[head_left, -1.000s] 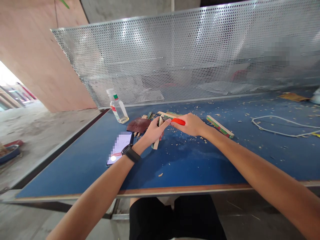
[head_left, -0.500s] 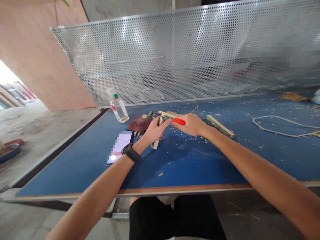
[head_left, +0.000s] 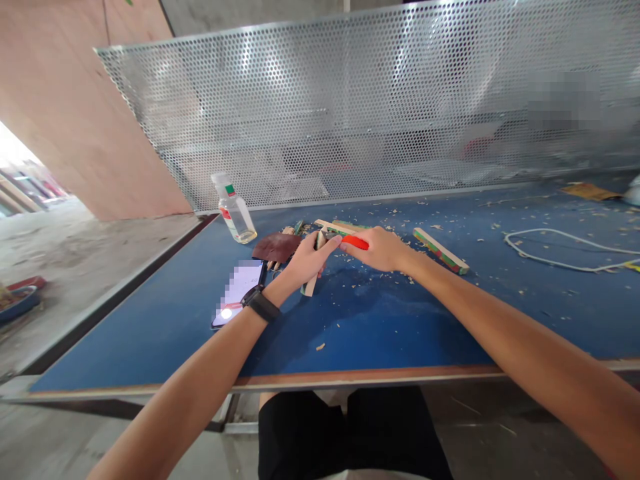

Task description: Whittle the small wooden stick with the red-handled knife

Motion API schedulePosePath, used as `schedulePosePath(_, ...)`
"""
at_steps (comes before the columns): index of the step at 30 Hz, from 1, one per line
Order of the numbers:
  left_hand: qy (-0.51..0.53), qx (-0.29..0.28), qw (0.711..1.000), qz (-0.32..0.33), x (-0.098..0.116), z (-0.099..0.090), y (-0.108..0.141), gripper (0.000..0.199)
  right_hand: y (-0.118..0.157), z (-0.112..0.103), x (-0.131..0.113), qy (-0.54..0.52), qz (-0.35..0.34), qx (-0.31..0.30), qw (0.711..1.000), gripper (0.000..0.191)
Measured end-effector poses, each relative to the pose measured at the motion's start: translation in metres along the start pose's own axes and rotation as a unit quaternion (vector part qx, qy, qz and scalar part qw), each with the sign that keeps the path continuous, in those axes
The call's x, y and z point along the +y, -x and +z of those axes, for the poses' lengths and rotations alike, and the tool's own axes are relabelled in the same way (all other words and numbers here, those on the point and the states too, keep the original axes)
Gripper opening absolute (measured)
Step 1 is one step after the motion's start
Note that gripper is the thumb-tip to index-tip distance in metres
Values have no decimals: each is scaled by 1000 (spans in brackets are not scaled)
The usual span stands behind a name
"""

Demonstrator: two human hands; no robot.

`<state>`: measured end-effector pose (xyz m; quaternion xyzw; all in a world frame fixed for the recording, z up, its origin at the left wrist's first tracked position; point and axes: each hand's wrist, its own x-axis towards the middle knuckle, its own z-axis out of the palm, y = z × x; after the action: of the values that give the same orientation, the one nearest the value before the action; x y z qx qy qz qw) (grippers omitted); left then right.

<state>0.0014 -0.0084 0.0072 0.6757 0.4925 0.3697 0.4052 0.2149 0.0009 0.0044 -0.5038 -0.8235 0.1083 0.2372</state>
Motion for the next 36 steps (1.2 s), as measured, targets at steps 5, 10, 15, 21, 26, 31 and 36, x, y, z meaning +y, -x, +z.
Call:
schedulePosePath(5,7,1,1000,0,-2,0,-1,30,0,2,0,-1,9,-1,1000,61)
schedulePosePath(10,10,1,1000,-1,-3,-1,-1,30,1,2,-5,-9,12,-3,1000,60)
schedulePosePath(15,-2,7,1000,7,0,-1,0,34,2,4,-7,-26,-2,4,1000,58)
schedulePosePath(21,8,8,1000,7,2,-1,0,31,0,11,-5,-42,-12,2,999,59)
schedulePosePath(26,15,8,1000,7,1,-2,0,31,0,11,-6,-29,-12,6,999,57)
schedulePosePath(31,21,8,1000,17,-2,-2,0,34,0,6,-9,-19,-16,9,1000,56)
schedulePosePath(36,31,8,999,17,0,0,0,31,1,4,-9,-16,-1,8,1000,58)
